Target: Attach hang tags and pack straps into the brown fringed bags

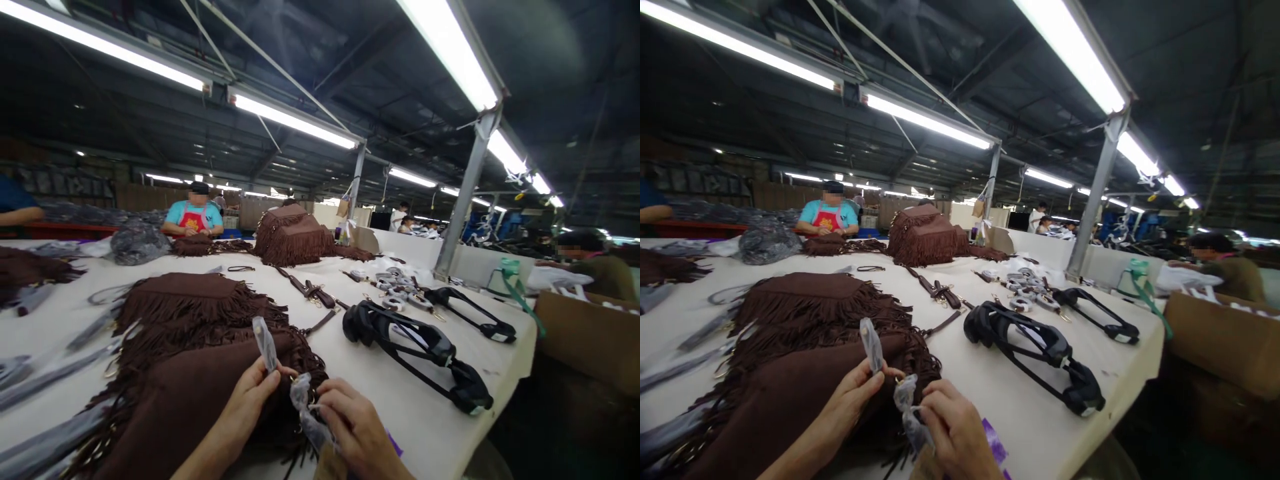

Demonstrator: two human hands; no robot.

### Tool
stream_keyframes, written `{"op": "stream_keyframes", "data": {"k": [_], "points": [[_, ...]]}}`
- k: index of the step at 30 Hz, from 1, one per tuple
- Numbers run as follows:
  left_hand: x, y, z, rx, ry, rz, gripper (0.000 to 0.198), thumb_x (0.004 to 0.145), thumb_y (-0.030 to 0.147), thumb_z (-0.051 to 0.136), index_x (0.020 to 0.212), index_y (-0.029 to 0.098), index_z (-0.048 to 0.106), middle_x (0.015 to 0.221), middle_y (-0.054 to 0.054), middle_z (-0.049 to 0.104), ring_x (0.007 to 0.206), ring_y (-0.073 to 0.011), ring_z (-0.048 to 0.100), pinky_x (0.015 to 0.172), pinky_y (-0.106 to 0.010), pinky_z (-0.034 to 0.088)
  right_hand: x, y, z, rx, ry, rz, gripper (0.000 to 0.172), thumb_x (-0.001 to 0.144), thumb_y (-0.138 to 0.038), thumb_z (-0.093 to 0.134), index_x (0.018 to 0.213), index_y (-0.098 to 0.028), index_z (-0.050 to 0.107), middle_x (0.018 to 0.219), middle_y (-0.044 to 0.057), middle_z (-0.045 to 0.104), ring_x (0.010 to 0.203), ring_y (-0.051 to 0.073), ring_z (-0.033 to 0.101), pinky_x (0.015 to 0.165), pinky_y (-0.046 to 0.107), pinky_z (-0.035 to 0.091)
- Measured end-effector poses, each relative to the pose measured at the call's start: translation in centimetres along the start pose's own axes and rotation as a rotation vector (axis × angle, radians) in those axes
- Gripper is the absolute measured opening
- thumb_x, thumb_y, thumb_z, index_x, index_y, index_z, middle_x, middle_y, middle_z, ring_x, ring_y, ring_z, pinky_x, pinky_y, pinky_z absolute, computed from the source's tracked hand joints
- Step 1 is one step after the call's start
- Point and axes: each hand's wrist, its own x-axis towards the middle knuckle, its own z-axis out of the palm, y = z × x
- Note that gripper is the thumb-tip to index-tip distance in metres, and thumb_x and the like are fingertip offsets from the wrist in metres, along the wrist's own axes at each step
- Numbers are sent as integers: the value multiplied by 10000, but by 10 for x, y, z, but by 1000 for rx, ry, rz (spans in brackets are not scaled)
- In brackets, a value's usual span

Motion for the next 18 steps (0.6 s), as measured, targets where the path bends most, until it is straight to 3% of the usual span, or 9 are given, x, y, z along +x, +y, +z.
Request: {"op": "stream_keyframes", "data": {"k": [2, 6, 8, 10, 14, 16, 18], "points": [[-1, -1, 1, -59, -34, -17, 334, 712, 463, 719, 863, 191, 600, 950, -64, 704, 890, -226, 597, 859, -329, 428, 8, -7, 2, 166, 24, 95, 289, 956, -373, 488, 763, -196, 608, 994, 57, 635, 872, 192, 589, 779, 267, 449], [-8, 6, 2, -109, -29, -30, 276, 697, 367, 678, 885, 194, 574, 977, -59, 696, 924, -243, 596, 889, -358, 422, 21, -17, 12, 300, -204, 217, 356, 837, -480, 634, 651, -177, 626, 750, 5, 580, 714, 173, 530, 654, 259, 404], [-14, 20, 0, -68, -72, -35, 203, 651, 270, 628, 830, 195, 569, 995, -50, 686, 961, -253, 583, 909, -362, 410, 23, -17, 16, 318, -230, 210, 398, 808, -525, 660, 633, -169, 644, 695, -4, 554, 699, 172, 514, 654, 264, 389], [-21, 40, -3, 95, -211, -25, 159, 582, 186, 567, 741, 192, 577, 1041, -45, 670, 1011, -263, 562, 918, -356, 399, 20, -14, 15, 333, -194, 204, 437, 801, -570, 664, 639, -164, 665, 701, 6, 568, 718, 184, 523, 676, 275, 392], [-38, 77, -6, 722, -480, 80, 258, 584, 117, 517, 735, 221, 698, 1106, -40, 638, 1039, -260, 539, 914, -345, 389, 4, -9, 5, 313, -150, 225, 465, 815, -606, 656, 678, -164, 706, 713, 23, 583, 725, 192, 536, 688, 282, 402], [-48, 84, 0, 938, -473, 120, 306, 613, 109, 502, 753, 251, 734, 998, -46, 650, 964, -249, 554, 857, -333, 405, -4, -8, 1, 334, -142, 243, 458, 812, -600, 671, 685, -162, 713, 702, 19, 572, 705, 183, 527, 671, 276, 397], [-57, 85, 10, 1002, -382, 150, 306, 630, 107, 481, 719, 258, 732, 848, -42, 647, 839, -228, 570, 758, -313, 413, -10, -10, -1, 367, -121, 262, 454, 812, -592, 681, 686, -158, 717, 689, 12, 559, 687, 172, 512, 652, 270, 385]]}}
